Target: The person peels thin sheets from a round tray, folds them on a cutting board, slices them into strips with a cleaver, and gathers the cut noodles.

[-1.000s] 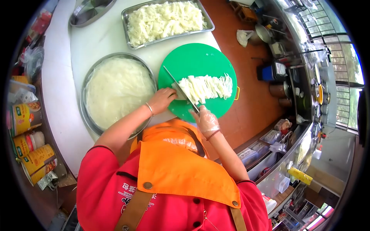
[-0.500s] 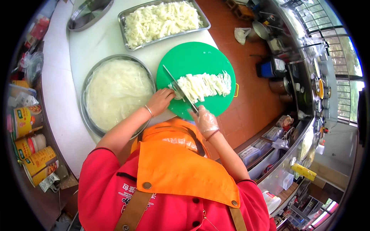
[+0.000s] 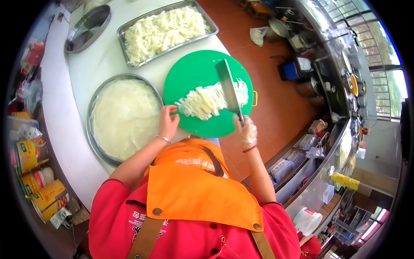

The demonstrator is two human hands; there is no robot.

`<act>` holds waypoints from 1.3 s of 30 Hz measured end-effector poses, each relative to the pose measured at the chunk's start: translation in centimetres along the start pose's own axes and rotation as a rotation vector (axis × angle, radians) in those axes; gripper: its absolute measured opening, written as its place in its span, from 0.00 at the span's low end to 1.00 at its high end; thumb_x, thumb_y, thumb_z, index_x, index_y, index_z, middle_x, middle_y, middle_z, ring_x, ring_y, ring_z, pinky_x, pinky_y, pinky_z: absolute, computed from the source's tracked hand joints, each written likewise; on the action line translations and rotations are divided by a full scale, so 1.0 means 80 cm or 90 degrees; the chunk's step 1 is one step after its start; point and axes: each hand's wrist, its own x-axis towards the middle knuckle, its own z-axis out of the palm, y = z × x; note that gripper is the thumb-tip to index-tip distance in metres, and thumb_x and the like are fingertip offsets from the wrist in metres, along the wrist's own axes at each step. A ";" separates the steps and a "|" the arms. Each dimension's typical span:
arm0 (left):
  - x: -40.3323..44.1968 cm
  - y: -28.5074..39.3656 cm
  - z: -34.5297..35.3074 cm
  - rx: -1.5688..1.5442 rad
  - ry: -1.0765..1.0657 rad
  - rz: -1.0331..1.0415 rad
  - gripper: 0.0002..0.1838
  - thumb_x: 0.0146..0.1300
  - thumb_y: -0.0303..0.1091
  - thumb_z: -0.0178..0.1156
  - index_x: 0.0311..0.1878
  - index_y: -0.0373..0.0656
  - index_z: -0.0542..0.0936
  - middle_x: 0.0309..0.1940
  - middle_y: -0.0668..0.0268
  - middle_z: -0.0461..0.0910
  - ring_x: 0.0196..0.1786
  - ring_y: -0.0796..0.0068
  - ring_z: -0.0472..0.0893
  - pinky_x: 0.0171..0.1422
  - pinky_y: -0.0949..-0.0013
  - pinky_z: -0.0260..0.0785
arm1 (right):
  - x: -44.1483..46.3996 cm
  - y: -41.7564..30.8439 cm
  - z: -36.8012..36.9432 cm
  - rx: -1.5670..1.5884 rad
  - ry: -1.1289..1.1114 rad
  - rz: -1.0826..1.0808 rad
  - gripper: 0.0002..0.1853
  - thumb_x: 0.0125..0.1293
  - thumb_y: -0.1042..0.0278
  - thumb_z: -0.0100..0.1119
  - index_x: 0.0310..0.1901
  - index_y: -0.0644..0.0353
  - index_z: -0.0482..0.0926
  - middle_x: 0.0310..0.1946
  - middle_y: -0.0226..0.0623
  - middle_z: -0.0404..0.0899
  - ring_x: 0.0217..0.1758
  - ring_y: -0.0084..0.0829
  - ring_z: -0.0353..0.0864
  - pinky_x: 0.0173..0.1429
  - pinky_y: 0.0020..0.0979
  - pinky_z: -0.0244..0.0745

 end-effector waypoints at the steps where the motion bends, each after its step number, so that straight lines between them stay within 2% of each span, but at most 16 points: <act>1: -0.002 -0.018 0.004 -0.080 0.007 -0.098 0.22 0.62 0.21 0.58 0.60 0.37 0.71 0.60 0.55 0.71 0.59 0.63 0.77 0.61 0.64 0.74 | 0.009 0.020 -0.011 -0.047 0.018 0.025 0.16 0.68 0.54 0.62 0.40 0.62 0.79 0.30 0.50 0.81 0.33 0.49 0.81 0.38 0.45 0.74; 3: 0.004 -0.012 0.008 -0.296 0.012 -0.357 0.24 0.67 0.26 0.59 0.65 0.37 0.68 0.65 0.54 0.69 0.64 0.64 0.74 0.65 0.64 0.72 | 0.026 0.052 -0.034 -0.166 0.040 0.033 0.15 0.70 0.54 0.60 0.40 0.60 0.78 0.32 0.51 0.81 0.37 0.53 0.82 0.40 0.47 0.75; 6: 0.021 0.008 0.022 -0.374 -0.001 -0.403 0.26 0.66 0.31 0.61 0.66 0.36 0.67 0.66 0.54 0.68 0.67 0.62 0.71 0.68 0.62 0.69 | 0.046 0.104 -0.037 -0.279 0.062 0.024 0.18 0.71 0.50 0.56 0.40 0.60 0.76 0.33 0.52 0.81 0.38 0.53 0.82 0.41 0.50 0.76; 12: 0.077 0.066 0.075 -0.373 -0.136 -0.478 0.32 0.64 0.39 0.65 0.66 0.35 0.66 0.68 0.53 0.66 0.71 0.58 0.65 0.71 0.48 0.60 | 0.019 0.108 -0.001 -0.248 -0.021 -0.007 0.19 0.71 0.48 0.55 0.38 0.59 0.75 0.33 0.54 0.82 0.38 0.55 0.83 0.42 0.52 0.76; 16: 0.089 0.085 0.122 -0.251 -0.115 -0.480 0.31 0.63 0.41 0.66 0.65 0.41 0.67 0.65 0.58 0.71 0.70 0.62 0.67 0.70 0.45 0.60 | 0.003 0.053 -0.011 0.012 -0.149 0.086 0.15 0.71 0.56 0.58 0.41 0.61 0.78 0.34 0.50 0.83 0.37 0.51 0.82 0.41 0.46 0.74; 17: 0.090 0.089 0.128 -0.240 -0.111 -0.473 0.30 0.63 0.40 0.66 0.65 0.42 0.68 0.64 0.59 0.72 0.69 0.64 0.68 0.69 0.46 0.61 | 0.001 0.066 -0.004 0.004 -0.123 0.086 0.20 0.67 0.51 0.62 0.36 0.66 0.79 0.24 0.42 0.79 0.28 0.41 0.79 0.37 0.40 0.72; 18: 0.094 0.090 0.132 -0.229 -0.105 -0.464 0.29 0.63 0.40 0.66 0.65 0.42 0.68 0.63 0.59 0.73 0.67 0.65 0.70 0.68 0.46 0.62 | 0.000 0.076 -0.001 0.060 -0.107 0.074 0.20 0.67 0.52 0.61 0.35 0.65 0.79 0.23 0.40 0.78 0.27 0.37 0.78 0.35 0.38 0.72; 20: 0.099 0.064 0.138 -0.313 -0.121 -0.391 0.27 0.62 0.35 0.67 0.62 0.39 0.70 0.58 0.59 0.77 0.61 0.67 0.76 0.63 0.56 0.70 | 0.002 0.099 0.000 0.172 -0.078 0.048 0.18 0.68 0.53 0.60 0.33 0.63 0.78 0.20 0.34 0.76 0.23 0.31 0.76 0.31 0.34 0.70; 21: 0.096 0.061 0.136 -0.311 -0.115 -0.380 0.27 0.62 0.35 0.68 0.62 0.39 0.70 0.58 0.59 0.77 0.59 0.67 0.77 0.61 0.59 0.71 | 0.008 0.115 0.003 0.257 -0.144 0.118 0.18 0.69 0.51 0.59 0.28 0.57 0.74 0.17 0.29 0.73 0.16 0.24 0.72 0.20 0.29 0.64; 24: 0.091 0.062 0.137 -0.254 -0.080 -0.343 0.27 0.60 0.33 0.70 0.60 0.38 0.71 0.56 0.59 0.79 0.55 0.67 0.80 0.59 0.64 0.73 | 0.006 0.107 -0.019 0.363 -0.261 0.336 0.19 0.70 0.50 0.59 0.26 0.52 0.71 0.15 0.28 0.70 0.09 0.21 0.65 0.12 0.26 0.55; 26: 0.092 0.093 0.130 -0.252 -0.123 -0.317 0.31 0.58 0.37 0.72 0.61 0.36 0.70 0.56 0.57 0.79 0.54 0.67 0.80 0.59 0.65 0.73 | 0.001 0.084 -0.013 0.390 -0.280 0.336 0.19 0.70 0.50 0.58 0.25 0.52 0.69 0.13 0.28 0.69 0.08 0.21 0.64 0.11 0.27 0.55; 29: 0.096 0.111 0.129 -0.196 -0.100 -0.349 0.40 0.52 0.48 0.76 0.60 0.33 0.69 0.54 0.53 0.78 0.54 0.65 0.79 0.59 0.65 0.73 | -0.005 0.052 0.010 0.368 -0.324 0.315 0.19 0.71 0.52 0.56 0.26 0.54 0.70 0.11 0.29 0.67 0.08 0.23 0.63 0.11 0.28 0.56; 32: 0.101 0.072 0.136 -0.122 -0.051 -0.338 0.42 0.51 0.49 0.77 0.59 0.32 0.68 0.54 0.52 0.78 0.54 0.65 0.79 0.59 0.64 0.73 | -0.005 0.069 0.057 0.320 -0.300 0.176 0.18 0.72 0.54 0.55 0.27 0.56 0.70 0.10 0.30 0.67 0.07 0.25 0.64 0.11 0.29 0.56; 34: 0.107 0.070 0.121 -0.128 -0.005 -0.299 0.43 0.50 0.51 0.77 0.59 0.32 0.68 0.54 0.52 0.77 0.54 0.64 0.80 0.59 0.64 0.74 | 0.014 0.054 0.072 0.334 -0.313 0.157 0.17 0.72 0.54 0.56 0.29 0.58 0.72 0.12 0.31 0.70 0.10 0.25 0.67 0.14 0.30 0.59; 36: 0.116 0.093 0.091 -0.142 0.033 -0.311 0.43 0.50 0.52 0.77 0.59 0.33 0.68 0.54 0.52 0.77 0.54 0.64 0.80 0.58 0.64 0.74 | 0.030 -0.017 0.048 0.398 -0.380 0.247 0.17 0.71 0.54 0.59 0.34 0.62 0.78 0.17 0.33 0.75 0.16 0.24 0.73 0.19 0.31 0.64; 39: 0.155 0.075 0.057 -0.170 0.103 -0.260 0.39 0.51 0.46 0.78 0.57 0.33 0.68 0.52 0.53 0.79 0.53 0.66 0.81 0.57 0.64 0.76 | 0.079 -0.058 0.062 0.220 -0.443 0.150 0.18 0.71 0.55 0.57 0.36 0.65 0.78 0.20 0.39 0.78 0.17 0.32 0.75 0.22 0.36 0.67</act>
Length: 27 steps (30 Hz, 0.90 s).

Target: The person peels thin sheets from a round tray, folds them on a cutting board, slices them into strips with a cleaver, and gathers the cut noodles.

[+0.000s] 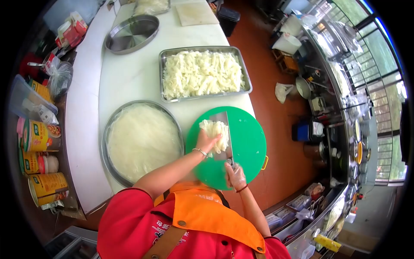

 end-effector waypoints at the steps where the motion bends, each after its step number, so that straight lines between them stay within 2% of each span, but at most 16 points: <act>1: 0.022 -0.003 -0.010 -0.018 0.018 0.030 0.38 0.52 0.45 0.78 0.57 0.33 0.69 0.52 0.53 0.79 0.52 0.66 0.82 0.56 0.64 0.76 | 0.014 -0.017 0.001 -0.051 -0.007 -0.014 0.17 0.71 0.55 0.57 0.36 0.65 0.79 0.20 0.41 0.79 0.18 0.35 0.76 0.23 0.38 0.69; 3: 0.062 0.021 -0.036 -0.094 0.038 0.001 0.34 0.53 0.41 0.78 0.54 0.34 0.69 0.49 0.55 0.81 0.49 0.69 0.83 0.52 0.65 0.78 | 0.068 -0.028 0.009 -0.167 0.012 -0.156 0.16 0.71 0.55 0.56 0.37 0.63 0.80 0.23 0.45 0.80 0.25 0.42 0.80 0.29 0.42 0.72; 5: 0.101 0.055 -0.066 -0.199 0.034 0.013 0.34 0.53 0.41 0.78 0.53 0.34 0.69 0.48 0.56 0.82 0.48 0.70 0.83 0.51 0.66 0.78 | 0.113 -0.047 0.015 -0.208 0.045 -0.274 0.20 0.71 0.52 0.55 0.31 0.62 0.78 0.19 0.43 0.77 0.22 0.40 0.77 0.27 0.40 0.70; 6: 0.114 0.082 -0.082 -0.223 0.046 0.028 0.33 0.54 0.42 0.77 0.53 0.33 0.70 0.47 0.56 0.82 0.48 0.70 0.83 0.52 0.66 0.78 | 0.130 -0.083 0.024 -0.193 0.066 -0.319 0.24 0.71 0.49 0.54 0.24 0.61 0.76 0.13 0.39 0.74 0.15 0.34 0.73 0.21 0.36 0.67; 8: 0.179 0.088 -0.111 -0.150 0.093 0.114 0.34 0.54 0.48 0.76 0.51 0.32 0.71 0.44 0.54 0.82 0.45 0.68 0.83 0.48 0.65 0.77 | 0.161 -0.156 0.036 -0.180 0.081 -0.349 0.30 0.71 0.44 0.53 0.19 0.62 0.74 0.09 0.35 0.72 0.10 0.30 0.72 0.18 0.33 0.66; 9: 0.209 0.093 -0.126 -0.112 0.115 0.154 0.35 0.54 0.51 0.75 0.50 0.31 0.72 0.43 0.53 0.82 0.44 0.67 0.83 0.46 0.65 0.76 | 0.175 -0.193 0.041 -0.183 0.075 -0.334 0.30 0.70 0.43 0.53 0.20 0.62 0.75 0.10 0.36 0.73 0.12 0.32 0.74 0.21 0.34 0.69; 11: 0.247 0.130 -0.158 -0.043 0.173 0.140 0.33 0.55 0.50 0.74 0.49 0.31 0.73 0.42 0.52 0.82 0.44 0.67 0.83 0.46 0.65 0.76 | 0.207 -0.254 0.053 -0.223 0.064 -0.306 0.27 0.69 0.43 0.53 0.29 0.63 0.78 0.21 0.44 0.77 0.25 0.41 0.78 0.32 0.39 0.72; 13: 0.280 0.159 -0.182 -0.023 0.198 0.122 0.32 0.56 0.49 0.73 0.50 0.31 0.74 0.42 0.52 0.82 0.44 0.66 0.83 0.46 0.65 0.76 | 0.237 -0.303 0.064 -0.296 0.055 -0.280 0.25 0.68 0.45 0.54 0.43 0.64 0.82 0.41 0.60 0.82 0.47 0.56 0.81 0.51 0.49 0.74; 16: 0.325 0.177 -0.208 -0.049 0.193 0.129 0.28 0.58 0.46 0.69 0.52 0.32 0.74 0.44 0.50 0.83 0.45 0.61 0.84 0.50 0.62 0.75 | 0.256 -0.365 0.079 -0.282 0.127 -0.326 0.27 0.66 0.43 0.56 0.42 0.66 0.79 0.39 0.54 0.84 0.47 0.52 0.83 0.54 0.47 0.75; 19: 0.378 0.157 -0.234 0.054 0.186 0.089 0.26 0.60 0.43 0.66 0.53 0.32 0.75 0.46 0.49 0.83 0.48 0.57 0.84 0.53 0.59 0.74 | 0.305 -0.374 0.084 -0.342 0.149 -0.269 0.24 0.67 0.45 0.56 0.45 0.63 0.79 0.46 0.56 0.82 0.53 0.56 0.80 0.58 0.49 0.73; 20: 0.385 0.152 -0.239 0.167 0.203 0.088 0.25 0.60 0.41 0.64 0.54 0.30 0.76 0.48 0.46 0.83 0.51 0.52 0.83 0.57 0.56 0.74 | 0.309 -0.374 0.080 -0.386 0.173 -0.276 0.23 0.67 0.46 0.56 0.46 0.63 0.79 0.45 0.56 0.82 0.53 0.57 0.80 0.58 0.50 0.72; 23: 0.407 0.141 -0.253 0.478 0.153 0.055 0.25 0.61 0.42 0.64 0.53 0.31 0.77 0.56 0.42 0.78 0.55 0.48 0.80 0.61 0.55 0.73 | 0.313 -0.365 0.062 -0.407 0.191 -0.265 0.24 0.67 0.46 0.56 0.47 0.63 0.78 0.45 0.56 0.82 0.53 0.57 0.80 0.58 0.51 0.72; 27: 0.397 0.124 -0.245 0.562 0.185 0.161 0.27 0.61 0.41 0.63 0.57 0.31 0.74 0.64 0.39 0.69 0.61 0.44 0.75 0.66 0.54 0.69 | 0.307 -0.346 0.044 -0.445 0.232 -0.312 0.20 0.70 0.53 0.56 0.48 0.65 0.75 0.42 0.57 0.82 0.50 0.60 0.79 0.54 0.52 0.73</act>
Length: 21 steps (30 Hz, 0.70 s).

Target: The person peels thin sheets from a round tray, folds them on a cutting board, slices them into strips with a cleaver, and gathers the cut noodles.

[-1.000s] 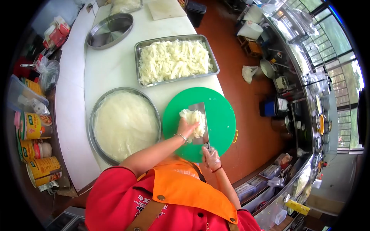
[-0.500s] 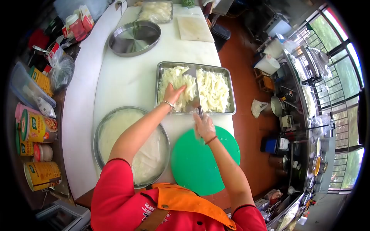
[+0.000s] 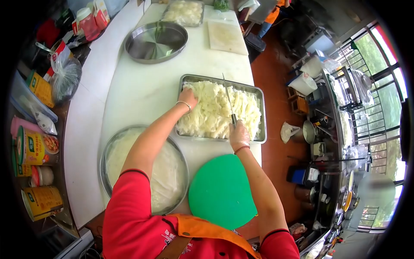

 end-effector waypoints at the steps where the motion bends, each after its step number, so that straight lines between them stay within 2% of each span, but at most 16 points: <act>1: -0.004 0.004 -0.002 0.013 0.005 0.027 0.27 0.61 0.40 0.63 0.59 0.31 0.74 0.65 0.39 0.68 0.63 0.44 0.74 0.67 0.54 0.68 | -0.003 0.003 -0.005 -0.007 -0.001 -0.030 0.18 0.70 0.56 0.57 0.46 0.66 0.75 0.41 0.58 0.82 0.49 0.60 0.79 0.53 0.52 0.73; 4: -0.010 0.025 -0.004 0.009 0.087 0.140 0.29 0.60 0.37 0.62 0.61 0.31 0.71 0.65 0.39 0.67 0.65 0.43 0.71 0.70 0.55 0.65 | -0.008 0.008 -0.018 0.000 -0.007 -0.084 0.18 0.70 0.55 0.57 0.44 0.65 0.75 0.41 0.59 0.81 0.48 0.60 0.80 0.53 0.53 0.73; 8: -0.050 0.050 -0.013 -0.041 0.132 0.234 0.26 0.60 0.33 0.62 0.60 0.30 0.73 0.65 0.43 0.69 0.66 0.46 0.70 0.72 0.55 0.63 | -0.055 0.014 -0.026 -0.010 -0.013 -0.020 0.18 0.70 0.53 0.56 0.46 0.63 0.76 0.40 0.59 0.82 0.49 0.60 0.80 0.54 0.54 0.73; 9: -0.074 0.048 -0.014 -0.069 0.145 0.242 0.24 0.60 0.32 0.61 0.59 0.32 0.74 0.64 0.45 0.70 0.65 0.47 0.71 0.71 0.54 0.64 | -0.075 0.026 -0.027 -0.041 -0.025 -0.031 0.18 0.70 0.53 0.56 0.46 0.62 0.75 0.41 0.59 0.81 0.49 0.61 0.79 0.53 0.54 0.72; 11: -0.135 0.026 -0.014 -0.119 0.170 0.253 0.21 0.60 0.32 0.61 0.57 0.35 0.76 0.62 0.49 0.72 0.64 0.49 0.72 0.70 0.54 0.64 | -0.127 0.072 -0.020 -0.057 0.016 -0.125 0.17 0.70 0.54 0.58 0.45 0.61 0.74 0.39 0.56 0.81 0.43 0.60 0.79 0.47 0.55 0.72; 12: -0.171 0.002 -0.015 -0.127 0.190 0.220 0.20 0.59 0.31 0.62 0.56 0.37 0.77 0.61 0.51 0.73 0.63 0.50 0.73 0.69 0.54 0.65 | -0.163 0.075 -0.037 -0.018 -0.011 -0.116 0.16 0.69 0.54 0.59 0.45 0.60 0.74 0.35 0.54 0.80 0.40 0.58 0.79 0.45 0.54 0.72; 13: -0.208 -0.020 -0.018 -0.136 0.214 0.194 0.19 0.58 0.30 0.62 0.54 0.39 0.78 0.60 0.52 0.75 0.62 0.50 0.73 0.68 0.54 0.66 | -0.188 0.088 -0.041 -0.056 -0.011 -0.125 0.14 0.68 0.56 0.60 0.45 0.59 0.75 0.34 0.52 0.82 0.39 0.55 0.82 0.42 0.52 0.76; 15: -0.262 -0.074 -0.020 -0.126 0.280 0.143 0.18 0.56 0.28 0.63 0.52 0.43 0.79 0.56 0.56 0.76 0.59 0.51 0.74 0.64 0.53 0.67 | -0.240 0.135 -0.038 -0.139 0.022 -0.192 0.13 0.68 0.58 0.61 0.46 0.58 0.75 0.34 0.50 0.82 0.34 0.54 0.83 0.37 0.51 0.77; 20: -0.335 -0.229 -0.076 0.012 0.423 -0.017 0.14 0.53 0.27 0.66 0.45 0.45 0.79 0.48 0.59 0.79 0.53 0.54 0.77 0.57 0.53 0.71 | -0.303 0.229 -0.029 -0.321 -0.040 -0.130 0.12 0.69 0.55 0.57 0.45 0.53 0.73 0.32 0.44 0.82 0.33 0.48 0.85 0.35 0.48 0.79; 21: -0.338 -0.254 -0.086 0.043 0.409 -0.091 0.13 0.54 0.28 0.66 0.44 0.45 0.80 0.46 0.59 0.79 0.52 0.55 0.78 0.57 0.54 0.71 | -0.303 0.252 -0.025 -0.357 -0.011 -0.179 0.13 0.70 0.52 0.55 0.43 0.52 0.72 0.31 0.42 0.82 0.31 0.47 0.85 0.32 0.49 0.79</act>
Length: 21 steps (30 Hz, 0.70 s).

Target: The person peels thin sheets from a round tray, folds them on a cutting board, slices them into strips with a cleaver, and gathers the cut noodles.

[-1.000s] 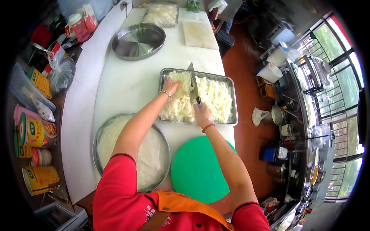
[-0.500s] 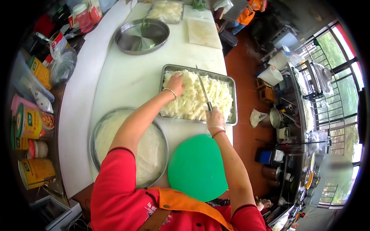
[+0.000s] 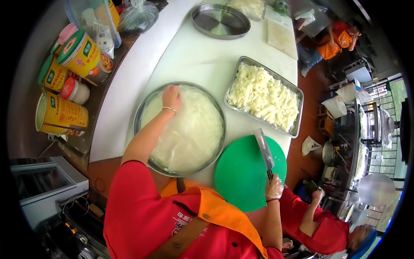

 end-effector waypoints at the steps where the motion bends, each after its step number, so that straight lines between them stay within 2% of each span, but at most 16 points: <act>1: 0.006 -0.020 -0.004 0.051 -0.013 -0.058 0.12 0.54 0.28 0.67 0.43 0.45 0.80 0.44 0.59 0.79 0.51 0.56 0.78 0.56 0.55 0.72 | 0.000 0.011 0.005 0.002 -0.007 -0.008 0.13 0.69 0.52 0.56 0.42 0.52 0.73 0.31 0.41 0.82 0.31 0.47 0.85 0.31 0.49 0.79; 3: 0.017 -0.050 -0.007 0.095 -0.095 -0.084 0.11 0.55 0.29 0.67 0.42 0.45 0.81 0.43 0.60 0.79 0.50 0.56 0.78 0.55 0.56 0.72 | 0.006 0.023 0.009 -0.007 -0.045 0.021 0.16 0.62 0.58 0.67 0.43 0.60 0.75 0.33 0.48 0.83 0.36 0.51 0.83 0.39 0.49 0.77; 4: 0.019 -0.058 -0.004 0.115 -0.138 -0.095 0.11 0.55 0.30 0.67 0.42 0.45 0.81 0.43 0.61 0.79 0.49 0.57 0.78 0.54 0.56 0.72 | 0.012 0.031 0.011 -0.012 -0.021 -0.002 0.17 0.61 0.58 0.68 0.42 0.61 0.75 0.32 0.48 0.82 0.36 0.51 0.83 0.40 0.49 0.77; 6: 0.027 -0.045 -0.016 0.132 -0.137 -0.017 0.09 0.56 0.30 0.67 0.41 0.46 0.82 0.43 0.61 0.79 0.49 0.57 0.78 0.54 0.57 0.73 | 0.025 0.039 0.009 -0.021 0.025 -0.044 0.17 0.59 0.57 0.69 0.39 0.62 0.76 0.32 0.49 0.82 0.37 0.51 0.83 0.42 0.50 0.76; 7: 0.030 -0.037 -0.021 0.141 -0.138 0.023 0.09 0.56 0.30 0.66 0.41 0.46 0.82 0.43 0.62 0.79 0.49 0.57 0.78 0.54 0.57 0.73 | 0.034 0.041 0.003 0.012 -0.032 0.019 0.19 0.58 0.56 0.71 0.39 0.62 0.77 0.32 0.50 0.82 0.38 0.52 0.83 0.44 0.50 0.76; 9: 0.038 -0.037 -0.006 0.083 -0.165 0.121 0.08 0.57 0.31 0.66 0.40 0.46 0.82 0.43 0.62 0.79 0.49 0.58 0.78 0.54 0.57 0.73 | 0.047 0.036 -0.010 -0.005 -0.050 0.048 0.20 0.58 0.55 0.71 0.42 0.62 0.78 0.36 0.49 0.82 0.40 0.51 0.83 0.45 0.49 0.76; 10: 0.041 -0.038 0.003 0.054 -0.179 0.171 0.07 0.57 0.31 0.66 0.40 0.46 0.82 0.43 0.62 0.79 0.50 0.58 0.78 0.54 0.57 0.73 | 0.048 0.036 -0.006 -0.016 -0.014 0.043 0.20 0.58 0.55 0.71 0.43 0.61 0.78 0.37 0.48 0.82 0.41 0.51 0.83 0.45 0.48 0.76; 13: 0.047 -0.029 0.029 0.055 -0.183 0.191 0.06 0.57 0.33 0.66 0.38 0.46 0.83 0.42 0.61 0.80 0.49 0.58 0.79 0.54 0.57 0.74 | 0.047 0.032 0.003 -0.033 0.073 0.038 0.20 0.58 0.55 0.70 0.46 0.59 0.79 0.41 0.47 0.82 0.43 0.49 0.83 0.46 0.46 0.76; 16: 0.055 -0.015 0.046 0.132 -0.216 0.018 0.06 0.58 0.35 0.67 0.36 0.46 0.84 0.40 0.60 0.81 0.48 0.57 0.80 0.54 0.57 0.75 | 0.041 0.004 -0.020 -0.002 0.110 0.037 0.18 0.60 0.57 0.69 0.49 0.56 0.80 0.44 0.47 0.82 0.44 0.50 0.83 0.48 0.46 0.76; 19: 0.062 -0.010 0.050 0.140 -0.248 -0.055 0.07 0.60 0.37 0.65 0.34 0.45 0.85 0.39 0.58 0.82 0.47 0.56 0.82 0.54 0.57 0.76 | 0.024 0.000 -0.007 0.073 0.169 0.002 0.16 0.62 0.60 0.67 0.48 0.56 0.80 0.45 0.48 0.82 0.45 0.52 0.83 0.47 0.49 0.77; 21: 0.069 -0.006 0.045 0.168 -0.311 -0.060 0.08 0.61 0.38 0.64 0.34 0.44 0.85 0.39 0.57 0.82 0.47 0.56 0.82 0.54 0.58 0.76 | 0.013 -0.009 -0.006 0.113 0.107 0.037 0.14 0.65 0.64 0.62 0.50 0.57 0.79 0.47 0.50 0.82 0.46 0.53 0.82 0.49 0.50 0.77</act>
